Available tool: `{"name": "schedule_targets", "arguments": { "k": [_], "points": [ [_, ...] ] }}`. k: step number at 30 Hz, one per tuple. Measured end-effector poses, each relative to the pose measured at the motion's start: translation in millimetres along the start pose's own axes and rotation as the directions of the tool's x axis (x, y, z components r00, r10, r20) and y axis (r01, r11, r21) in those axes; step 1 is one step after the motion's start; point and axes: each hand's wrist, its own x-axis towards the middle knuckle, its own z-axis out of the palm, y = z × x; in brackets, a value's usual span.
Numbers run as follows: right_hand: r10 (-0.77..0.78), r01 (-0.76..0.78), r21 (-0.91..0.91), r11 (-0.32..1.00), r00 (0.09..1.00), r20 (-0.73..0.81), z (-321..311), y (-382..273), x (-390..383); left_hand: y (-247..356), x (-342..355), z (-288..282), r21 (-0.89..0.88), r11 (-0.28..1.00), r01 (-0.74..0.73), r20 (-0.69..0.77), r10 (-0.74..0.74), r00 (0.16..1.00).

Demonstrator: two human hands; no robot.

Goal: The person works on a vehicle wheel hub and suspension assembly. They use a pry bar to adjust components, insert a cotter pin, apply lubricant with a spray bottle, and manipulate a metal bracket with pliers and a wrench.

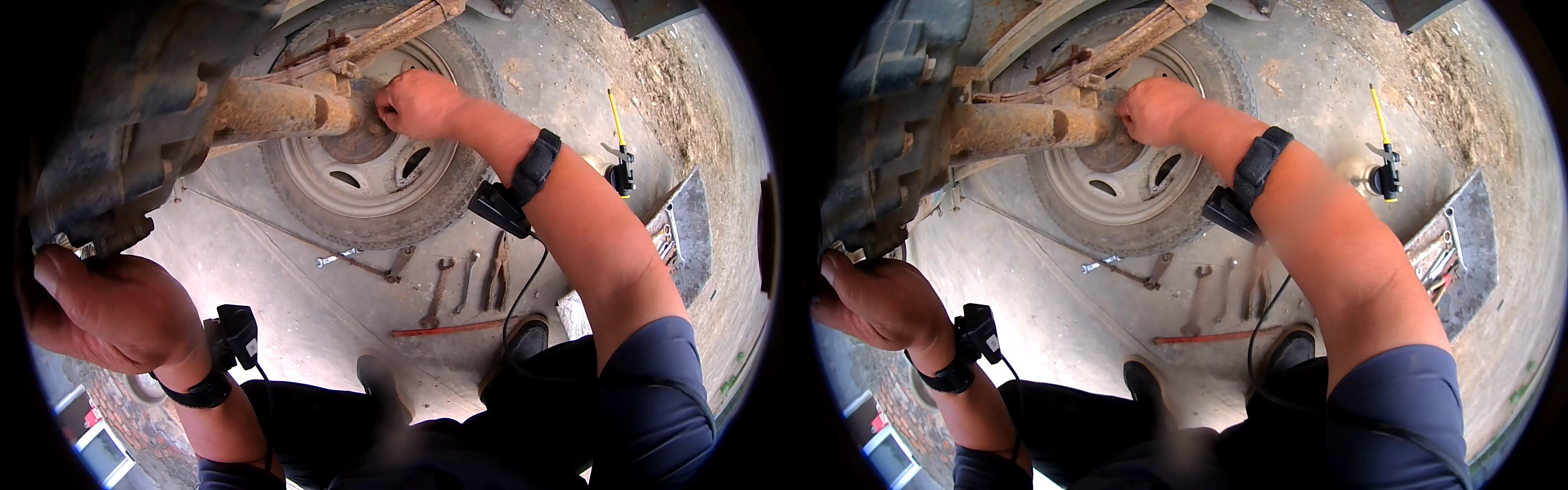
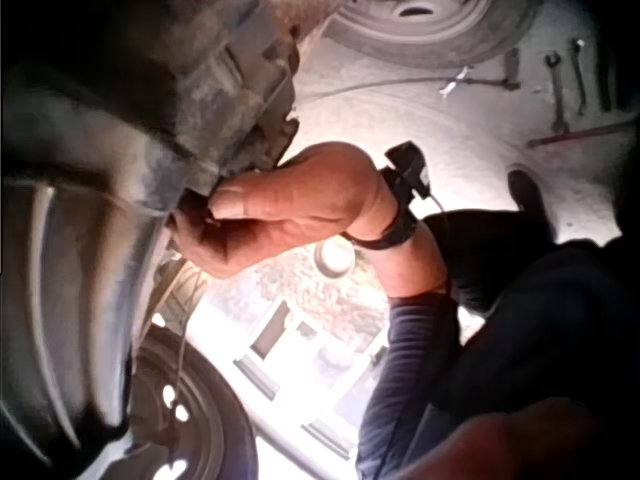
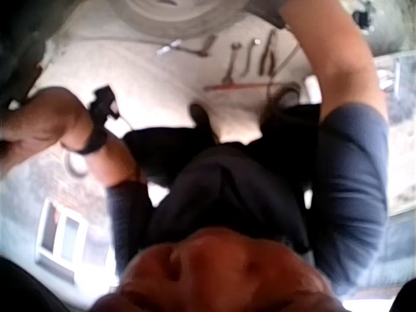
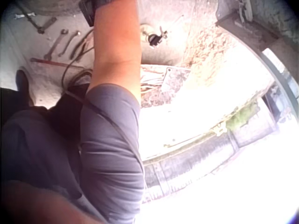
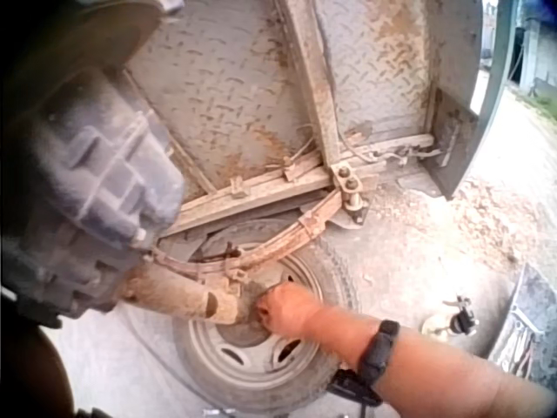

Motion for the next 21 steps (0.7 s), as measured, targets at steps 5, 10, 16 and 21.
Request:
{"name": "schedule_targets", "arguments": {
  "k": [5,10,16,21],
  "points": [
    [0.003,-0.003,0.027,1.0,1.0,-0.025,3,3,2,3,-1,2,-0.012,0.997,0.07,-0.027,-0.07,0.997],
    [0.002,-0.001,0.03,1.0,0.999,-0.054,9,0,7,0,0,-4,-0.031,0.994,0.101,-0.048,-0.102,0.994],
    [-0.034,0.035,0.016,0.999,0.999,-0.033,5,7,8,-4,5,-6,0.067,0.986,-0.149,0.11,0.142,0.984],
    [-0.029,0.03,0.016,0.999,0.997,-0.068,6,6,8,-18,11,-13,0.051,0.97,-0.239,0.148,0.23,0.962]
  ]
}}
